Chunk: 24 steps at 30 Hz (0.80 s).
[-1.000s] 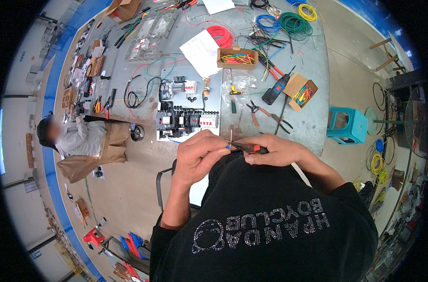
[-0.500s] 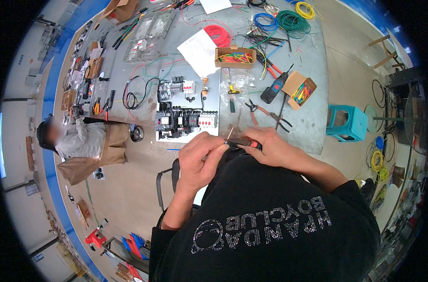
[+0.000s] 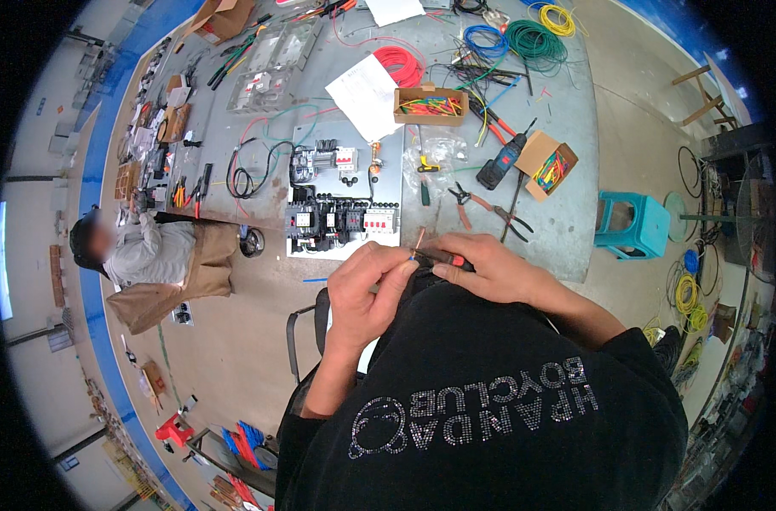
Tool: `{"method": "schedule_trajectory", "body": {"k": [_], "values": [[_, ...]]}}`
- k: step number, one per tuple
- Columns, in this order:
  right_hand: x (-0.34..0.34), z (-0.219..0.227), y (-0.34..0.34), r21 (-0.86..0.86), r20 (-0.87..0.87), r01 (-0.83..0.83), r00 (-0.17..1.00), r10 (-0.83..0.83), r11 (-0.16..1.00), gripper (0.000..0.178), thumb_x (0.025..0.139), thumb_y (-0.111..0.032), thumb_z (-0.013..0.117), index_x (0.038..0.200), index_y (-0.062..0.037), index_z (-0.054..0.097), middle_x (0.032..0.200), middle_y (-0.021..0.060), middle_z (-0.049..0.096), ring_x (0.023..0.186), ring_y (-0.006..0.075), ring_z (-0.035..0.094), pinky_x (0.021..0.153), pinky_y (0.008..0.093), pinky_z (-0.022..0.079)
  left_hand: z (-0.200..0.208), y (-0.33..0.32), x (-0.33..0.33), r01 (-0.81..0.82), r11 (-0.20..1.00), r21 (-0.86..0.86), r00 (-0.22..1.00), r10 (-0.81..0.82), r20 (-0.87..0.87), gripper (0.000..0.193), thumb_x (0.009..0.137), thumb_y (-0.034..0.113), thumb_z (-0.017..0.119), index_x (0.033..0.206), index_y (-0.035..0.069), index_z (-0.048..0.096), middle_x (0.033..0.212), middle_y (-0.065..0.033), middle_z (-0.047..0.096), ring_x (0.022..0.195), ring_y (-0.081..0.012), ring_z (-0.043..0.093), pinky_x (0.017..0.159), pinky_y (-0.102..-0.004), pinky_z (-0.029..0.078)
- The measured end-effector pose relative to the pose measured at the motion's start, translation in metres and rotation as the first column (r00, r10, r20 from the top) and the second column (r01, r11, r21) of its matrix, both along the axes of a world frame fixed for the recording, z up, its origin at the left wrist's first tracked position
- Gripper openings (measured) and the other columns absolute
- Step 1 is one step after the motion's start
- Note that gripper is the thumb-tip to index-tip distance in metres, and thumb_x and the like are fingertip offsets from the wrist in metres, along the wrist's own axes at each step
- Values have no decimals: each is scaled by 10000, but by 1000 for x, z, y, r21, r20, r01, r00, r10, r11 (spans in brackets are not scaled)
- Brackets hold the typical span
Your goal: The person strips the ends of blue and red wires using a wire stripper and pliers, then inserts the stripped wires into terminals on an electrical panel. The person handles multiple colored wires and tools on a cluttered workbench.
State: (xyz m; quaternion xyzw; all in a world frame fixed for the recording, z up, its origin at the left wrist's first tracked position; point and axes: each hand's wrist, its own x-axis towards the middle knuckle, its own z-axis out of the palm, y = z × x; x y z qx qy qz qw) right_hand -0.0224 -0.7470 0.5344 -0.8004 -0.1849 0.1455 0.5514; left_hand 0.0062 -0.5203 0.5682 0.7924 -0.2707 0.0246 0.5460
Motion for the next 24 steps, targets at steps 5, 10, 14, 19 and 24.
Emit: {"method": "schedule_trajectory", "body": {"k": [5, 10, 14, 19, 24], "values": [[-4, -9, 2, -10, 25, 55, 998, -55, 998, 294, 937, -138, 638, 1199, -18, 582, 1023, 201, 670, 957, 401, 660, 851, 466, 509, -3, -2, 0, -11, 1000, -5, 999, 11, 30, 99, 870, 5, 728, 959, -14, 689, 779, -62, 648, 646, -140, 540, 568, -266, 414], [-9, -30, 0, -186, 183, 200, 969, -166, 962, 297, 890, -101, 670, 1170, -46, 588, 996, 198, 662, 942, 404, 659, 893, 514, 481, -6, -7, 1, -43, 995, 92, 996, 35, 86, 80, 876, 6, 719, 949, -11, 691, 771, -56, 642, 626, -133, 526, 557, -260, 408], [2, -31, -5, -146, 181, 187, 970, -160, 971, 299, 892, -104, 669, 1179, -69, 593, 982, 174, 661, 937, 393, 656, 906, 505, 478, -9, -17, 0, -104, 993, 58, 995, 104, 8, 56, 889, 8, 703, 943, -8, 696, 771, -54, 635, 623, -127, 516, 554, -258, 397], [11, -12, -22, -69, 102, 36, 994, -29, 997, 374, 982, -204, 617, 1310, -32, 577, 970, 123, 683, 911, 293, 688, 851, 409, 510, 0, -15, 0, -151, 988, 43, 985, 154, -75, 157, 928, 43, 669, 1063, -7, 731, 783, -34, 622, 686, -101, 502, 623, -243, 400], [14, 15, -32, 605, -509, -53, 742, 437, 794, 496, 1031, -320, 571, 1333, 72, 543, 1044, 115, 712, 956, 204, 709, 802, 310, 541, -8, 0, 11, -184, 955, -234, 959, 123, -254, 201, 945, 49, 633, 1102, -37, 724, 820, -26, 600, 734, -93, 498, 657, -242, 383]]}}
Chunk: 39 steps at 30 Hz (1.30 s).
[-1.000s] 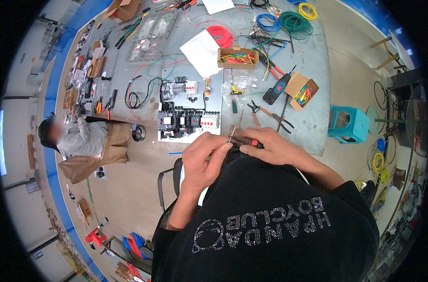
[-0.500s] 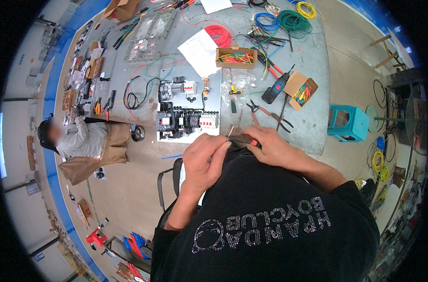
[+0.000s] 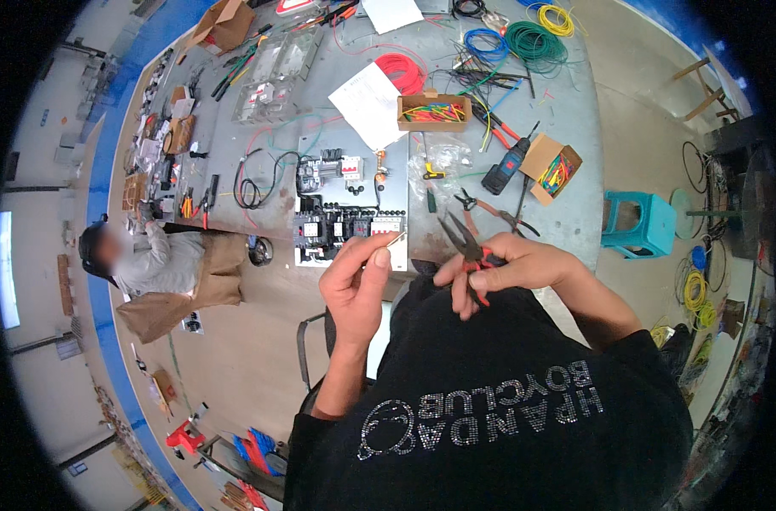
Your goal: The person strips the ends of blue and red wires using a wire stripper and pliers, then inserts the stripped wires into terminals on an electrical panel. The person handles multiple colored wires and tools on a cluttered workbench.
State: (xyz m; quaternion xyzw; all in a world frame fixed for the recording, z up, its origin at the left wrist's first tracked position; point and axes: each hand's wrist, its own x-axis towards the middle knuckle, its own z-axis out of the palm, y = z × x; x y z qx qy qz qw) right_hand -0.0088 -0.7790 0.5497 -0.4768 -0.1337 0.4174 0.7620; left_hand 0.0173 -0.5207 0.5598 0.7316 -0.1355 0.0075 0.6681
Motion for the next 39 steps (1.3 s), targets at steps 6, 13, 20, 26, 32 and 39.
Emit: {"method": "schedule_trajectory", "body": {"k": [6, 13, 20, 26, 32, 39], "values": [[0, 15, 25, 315, -190, -183, 949, 250, 931, 525, 1035, -318, 559, 1368, 84, 499, 1030, 166, 704, 936, 272, 720, 819, 359, 557, -4, -6, 3, 19, 991, -130, 1000, -18, 6, 209, 949, 63, 640, 1103, -67, 697, 861, -34, 589, 763, -98, 488, 671, -252, 372], [-8, 13, 40, 422, -215, -142, 944, 252, 895, 507, 1046, -320, 535, 1343, 89, 508, 979, 170, 706, 865, 259, 728, 740, 327, 559, -2, -11, -2, -32, 991, -132, 989, 51, 141, 175, 932, 41, 667, 1077, -50, 706, 885, -44, 610, 815, -113, 514, 727, -249, 392], [-17, 7, 46, 531, -220, -141, 929, 297, 836, 518, 1042, -325, 538, 1336, 100, 510, 947, 179, 698, 783, 248, 716, 664, 314, 555, 1, -11, -8, -47, 994, -100, 982, 65, 177, 164, 903, 12, 660, 1052, -38, 708, 864, -38, 601, 812, -115, 503, 732, -248, 381], [-25, 4, 50, 598, -235, -126, 917, 323, 792, 543, 1034, -359, 544, 1326, 97, 514, 887, 180, 675, 719, 241, 686, 637, 310, 545, -2, -11, -12, -28, 992, -126, 975, 55, 216, 159, 895, 12, 668, 1041, -35, 712, 886, -50, 626, 825, -125, 526, 749, -261, 402], [-35, -3, 61, 709, -246, -93, 897, 369, 699, 399, 1038, -406, 515, 1062, -9, 553, 855, 166, 650, 682, 268, 657, 598, 336, 526, -6, -13, -12, 16, 986, -165, 964, 29, 264, 160, 896, 28, 680, 1044, -21, 717, 909, -75, 653, 851, -159, 560, 778, -291, 429], [-44, 19, 62, 750, -380, -44, 788, 484, 660, 358, 1070, -408, 451, 949, -74, 488, 718, 78, 504, 531, 166, 450, 469, 307, 353, -9, -6, -5, 91, 980, -175, 931, -22, 364, 152, 924, 100, 676, 1027, -11, 687, 886, -97, 643, 818, -207, 555, 751, -347, 443]]}}
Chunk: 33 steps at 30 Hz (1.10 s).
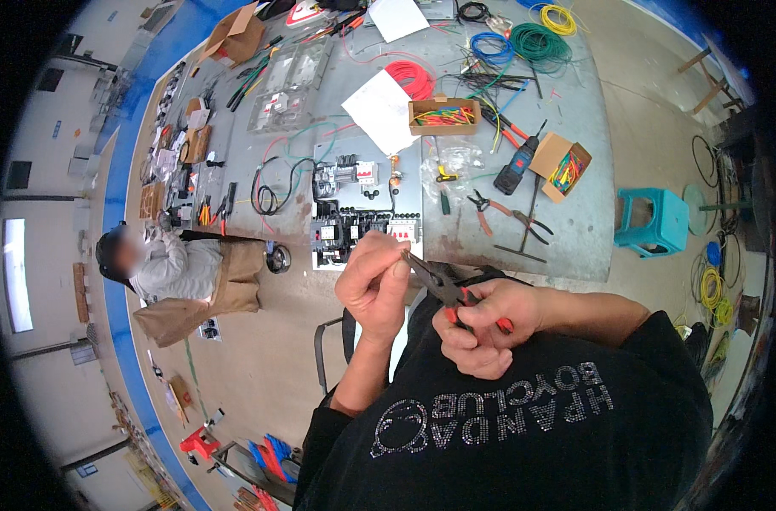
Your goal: The person strips the ends of blue and red wires using a wire stripper and pliers, then inserts the stripped wires into terminals on an electrical panel. The person handles multiple colored wires and tools on a cluttered workbench.
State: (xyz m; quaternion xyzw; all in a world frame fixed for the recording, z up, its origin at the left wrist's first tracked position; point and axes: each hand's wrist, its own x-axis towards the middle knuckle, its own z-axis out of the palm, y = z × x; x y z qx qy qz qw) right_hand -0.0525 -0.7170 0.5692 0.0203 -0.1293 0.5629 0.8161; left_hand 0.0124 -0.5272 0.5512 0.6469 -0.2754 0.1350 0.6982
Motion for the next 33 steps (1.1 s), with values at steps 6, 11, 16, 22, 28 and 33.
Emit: {"method": "schedule_trajectory", "body": {"k": [6, 11, 16, 22, 28, 33], "values": [[-7, 15, 0, -180, 51, 54, 998, -46, 982, 329, 1078, -359, 460, 929, -66, 476, 707, 55, 481, 531, 133, 417, 468, 274, 330, 11, 2, 1, -16, 1000, -26, 997, 18, 76, 183, 845, 49, 734, 1019, -8, 736, 805, -56, 628, 759, -190, 548, 704, -323, 440], [-8, 15, 2, -421, 363, 374, 904, -225, 826, 307, 1066, -322, 520, 899, -66, 487, 733, 22, 499, 582, 91, 424, 506, 252, 346, 32, 5, -6, -146, 967, 208, 985, 122, 125, 257, 785, 1, 743, 1041, 5, 752, 789, -53, 633, 736, -189, 549, 684, -317, 437], [-8, 15, -1, -590, 696, 685, 700, -161, 427, 301, 1006, -320, 631, 975, -27, 568, 781, 15, 548, 667, 124, 505, 616, 298, 430, 45, 0, -6, -237, 913, 331, 956, 159, 245, 323, 741, -33, 744, 1060, 17, 760, 780, -45, 637, 695, -195, 547, 653, -308, 428], [-3, 4, -5, -295, 955, 952, 296, 8, 76, 264, 949, -243, 693, 989, 3, 606, 793, 91, 567, 681, 169, 528, 650, 334, 452, 54, -11, -8, -314, 862, 399, 927, 186, 326, 378, 717, -46, 752, 1087, 29, 760, 762, -41, 625, 676, -200, 544, 626, -316, 426], [7, 4, -8, -138, 986, 985, 146, 77, -105, 205, 878, -121, 733, 976, 6, 605, 792, 124, 561, 670, 251, 567, 631, 355, 452, 55, -19, -8, -367, 827, 426, 907, 218, 359, 404, 706, -57, 755, 1098, 41, 761, 758, -44, 620, 669, -205, 546, 624, -316, 436], [15, -10, -10, 69, 985, 971, -30, 167, -230, 249, 797, -61, 754, 984, -3, 600, 806, 120, 568, 694, 299, 585, 630, 370, 452, 57, -25, -6, -371, 829, 418, 906, 223, 360, 406, 710, -65, 749, 1103, 38, 758, 778, -47, 641, 686, -209, 562, 639, -310, 455]]}}
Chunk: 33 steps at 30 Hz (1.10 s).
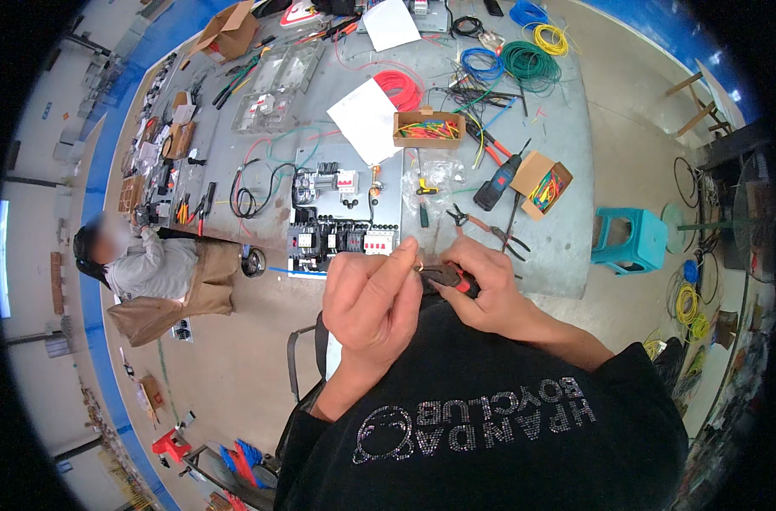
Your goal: The person strips the ends of blue and red wires using a wire stripper and pliers, then inserts the stripped wires into terminals on an electrical panel. The person handles multiple colored wires and tools on a cluttered workbench.
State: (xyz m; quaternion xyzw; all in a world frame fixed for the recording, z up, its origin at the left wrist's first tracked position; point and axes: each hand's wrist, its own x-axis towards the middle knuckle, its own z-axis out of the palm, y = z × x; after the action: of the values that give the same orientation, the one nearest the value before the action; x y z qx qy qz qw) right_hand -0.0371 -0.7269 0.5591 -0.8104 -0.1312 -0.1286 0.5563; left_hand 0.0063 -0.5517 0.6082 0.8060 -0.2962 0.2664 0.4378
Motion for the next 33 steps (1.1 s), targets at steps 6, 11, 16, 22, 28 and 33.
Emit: {"method": "schedule_trajectory", "body": {"k": [6, 11, 16, 22, 28, 33], "values": [[18, -1, -15, 19, 18, -160, 987, 160, 987, 237, 834, -111, 736, 1005, -14, 603, 827, 121, 585, 724, 303, 603, 667, 380, 466, 4, 6, 5, 171, 985, -18, 980, -172, -103, 375, 750, -56, 737, 1119, 4, 738, 867, -82, 683, 720, -225, 594, 663, -307, 475], [17, 4, -28, 351, -306, -498, 740, 600, 793, 273, 977, -234, 651, 1120, -4, 621, 914, 100, 665, 834, 212, 670, 743, 330, 516, 9, 19, 14, 246, 968, 55, 966, -240, -98, 321, 778, -15, 749, 1099, 0, 742, 881, -93, 675, 733, -240, 602, 657, -325, 481], [22, -2, -35, 750, -316, -483, 338, 887, 451, 335, 1017, -270, 621, 1186, 20, 612, 923, 79, 678, 872, 163, 678, 761, 308, 545, 8, 23, 21, 323, 945, 53, 943, -316, -109, 312, 762, 13, 770, 1074, 25, 757, 890, -80, 667, 728, -243, 598, 644, -331, 482], [27, -6, -36, 782, -210, -532, 266, 941, 325, 342, 1019, -273, 617, 1176, 30, 614, 861, 75, 660, 797, 164, 665, 702, 293, 530, 8, 24, 22, 357, 933, 40, 925, -347, -154, 299, 750, 5, 759, 1049, -6, 752, 849, -91, 659, 732, -232, 602, 665, -336, 472], [18, 0, -31, 805, -283, -425, 339, 897, 414, 293, 1017, -279, 620, 1036, 13, 608, 792, 42, 589, 691, 131, 575, 619, 279, 478, 8, 25, 19, 327, 944, 40, 936, -318, -154, 293, 755, 5, 758, 1048, -8, 753, 844, -83, 657, 725, -227, 600, 656, -334, 467], [4, 11, -21, 696, -423, -364, 488, 763, 619, 279, 1000, -282, 641, 955, -11, 595, 803, 15, 551, 704, 114, 502, 651, 287, 448, 11, 28, 14, 299, 952, 58, 943, -286, -169, 298, 764, 0, 754, 1062, -6, 751, 849, -79, 659, 717, -223, 588, 654, -330, 469]]}}
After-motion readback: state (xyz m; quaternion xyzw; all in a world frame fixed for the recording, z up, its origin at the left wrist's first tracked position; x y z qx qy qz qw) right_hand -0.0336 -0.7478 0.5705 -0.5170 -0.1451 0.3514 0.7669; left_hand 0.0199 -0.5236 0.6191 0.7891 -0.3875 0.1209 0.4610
